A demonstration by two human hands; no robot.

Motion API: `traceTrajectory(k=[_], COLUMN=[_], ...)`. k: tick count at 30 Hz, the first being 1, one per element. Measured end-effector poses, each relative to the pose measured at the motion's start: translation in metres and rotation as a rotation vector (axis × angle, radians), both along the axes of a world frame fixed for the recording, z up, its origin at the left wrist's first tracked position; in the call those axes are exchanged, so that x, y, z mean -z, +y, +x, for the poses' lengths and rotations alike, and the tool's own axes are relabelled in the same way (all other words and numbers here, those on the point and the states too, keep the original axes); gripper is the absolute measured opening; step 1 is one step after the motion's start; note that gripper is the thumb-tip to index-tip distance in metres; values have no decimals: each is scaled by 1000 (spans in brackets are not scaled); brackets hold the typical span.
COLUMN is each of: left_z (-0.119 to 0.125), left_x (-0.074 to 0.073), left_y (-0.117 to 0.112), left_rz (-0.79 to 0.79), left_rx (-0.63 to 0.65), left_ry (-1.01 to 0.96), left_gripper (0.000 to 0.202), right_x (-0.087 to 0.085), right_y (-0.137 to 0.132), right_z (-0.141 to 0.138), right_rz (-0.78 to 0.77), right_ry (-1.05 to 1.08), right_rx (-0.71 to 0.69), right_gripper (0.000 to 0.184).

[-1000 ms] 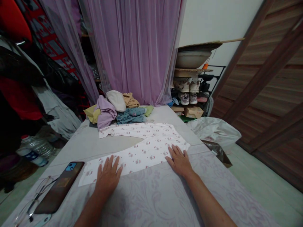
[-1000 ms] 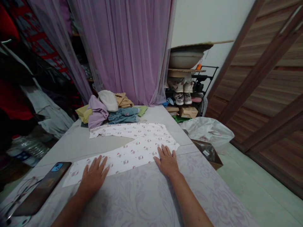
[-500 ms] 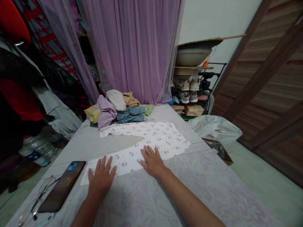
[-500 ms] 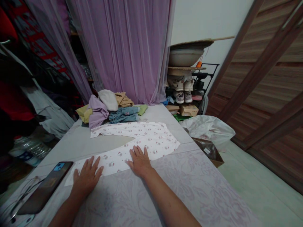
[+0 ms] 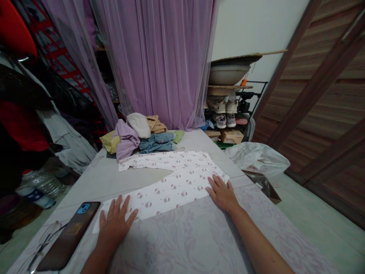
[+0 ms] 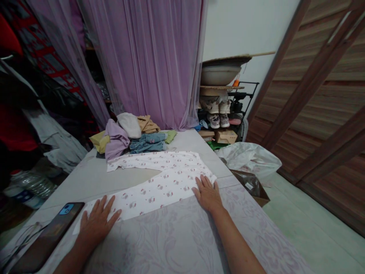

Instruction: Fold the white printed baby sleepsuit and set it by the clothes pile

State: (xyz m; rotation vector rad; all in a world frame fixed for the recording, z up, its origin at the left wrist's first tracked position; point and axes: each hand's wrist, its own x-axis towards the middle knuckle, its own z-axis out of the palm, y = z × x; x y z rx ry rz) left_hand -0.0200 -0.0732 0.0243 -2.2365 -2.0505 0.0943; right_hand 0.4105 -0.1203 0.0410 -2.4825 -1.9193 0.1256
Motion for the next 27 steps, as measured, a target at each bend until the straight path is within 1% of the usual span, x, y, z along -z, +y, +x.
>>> traceTrajectory(k=[2, 5, 7, 9, 11, 12, 15, 17, 19, 21, 24, 27], left_z=[-16, -39, -48, -52, -50, -48, -35, -24, -15, -8, -3, -3], left_x=[7, 14, 18, 22, 25, 27, 28, 25, 19, 14, 7, 4], left_y=[4, 3, 0, -2, -1, 1, 8, 11, 9, 5, -3, -8], left_rz=[17, 52, 70, 78, 75, 67, 48, 58, 63, 54, 68, 105], left_rx=[18, 80, 132, 158, 131, 97, 7, 31, 99, 129, 108, 90], left_ry=[-10, 16, 46, 56, 41, 28, -25, -67, -101, -118, -119, -131], left_gripper=[64, 55, 48, 46, 46, 48, 60, 63, 62, 60, 58, 57], right_x=[2, 5, 7, 9, 11, 11, 9, 7, 7, 9, 16, 22], right_y=[0, 1, 2, 2, 2, 2, 1, 1, 1, 0, 0, 0], right_z=[0, -2, -2, -1, 0, 0, -1, -1, -2, 0, 3, 7], right_rz=[14, 35, 48, 56, 59, 58, 47, 38, 39, 55, 116, 157], right_ry=[-2, 3, 1, -4, -11, -14, -27, -42, -58, -72, -102, -147], right_rx=[-1, 4, 13, 21, 23, 21, 9, 9, 8, 5, -24, -71], right_gripper=[60, 62, 64, 65, 65, 64, 61, 58, 56, 56, 56, 54])
